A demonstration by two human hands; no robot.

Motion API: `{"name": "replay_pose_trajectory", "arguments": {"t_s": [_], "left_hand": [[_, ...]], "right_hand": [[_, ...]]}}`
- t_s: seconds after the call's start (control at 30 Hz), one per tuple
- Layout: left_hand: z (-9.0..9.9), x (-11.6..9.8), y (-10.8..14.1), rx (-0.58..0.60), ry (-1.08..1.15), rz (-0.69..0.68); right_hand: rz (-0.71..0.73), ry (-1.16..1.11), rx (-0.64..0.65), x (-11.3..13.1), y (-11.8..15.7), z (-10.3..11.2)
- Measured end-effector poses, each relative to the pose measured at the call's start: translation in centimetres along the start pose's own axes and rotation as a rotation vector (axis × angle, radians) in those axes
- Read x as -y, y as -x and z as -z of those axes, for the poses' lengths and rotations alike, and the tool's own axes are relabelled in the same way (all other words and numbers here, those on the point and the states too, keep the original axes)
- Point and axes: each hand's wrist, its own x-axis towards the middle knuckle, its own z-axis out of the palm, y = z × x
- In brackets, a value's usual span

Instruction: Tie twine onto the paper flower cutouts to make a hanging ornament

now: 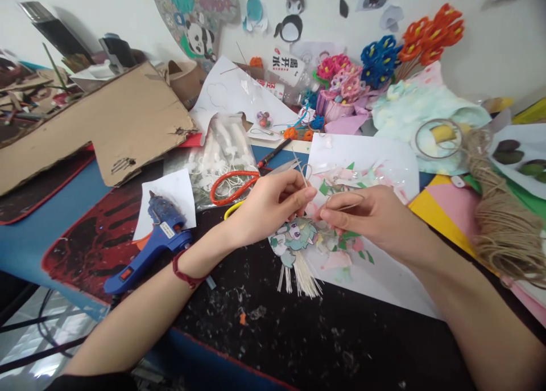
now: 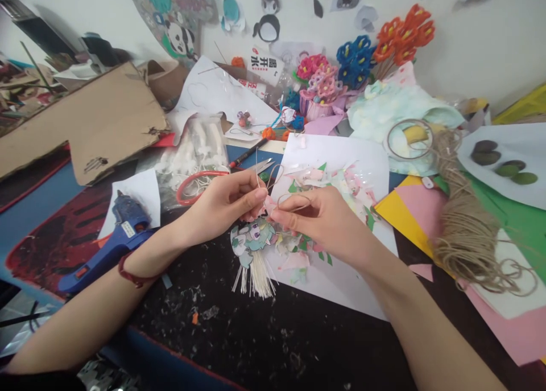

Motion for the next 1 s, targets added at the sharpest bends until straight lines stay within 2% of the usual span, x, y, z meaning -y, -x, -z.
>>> {"name": "replay_pose_trajectory", "arguments": {"t_s": [0.2, 0.3, 0.53, 0.63, 0.87, 1.0], "left_hand": [[-0.5, -0.3, 0.2, -0.021, -0.009, -0.039], [-0.6, -0.3, 0.3, -0.027, -0.030, -0.079], [0.6, -0.8, 0.4, 0.151, -0.057, -0.098], [0.8, -1.0, 0.5, 0.174, -0.082, -0.092], [0.7, -0.7, 0.6, 0.115, -0.128, -0.075], [0.9, -0.5, 0.6, 0.142, -0.228, -0.066]], "right_hand": [[0.111, -0.022, -0.054, 0.6, 0.1, -0.6], [0.118, -0.034, -0.049, 0.8, 0.2, -0.7], [0.068, -0.070, 0.045, 0.5, 0.3, -0.2], [0.071, -0.066, 0.046, 0.5, 0.4, -0.1], [0.066, 0.097, -0.085, 0.4, 0.2, 0.1], [0.063, 0.081, -0.078, 0.3, 0.2, 0.0]]}}
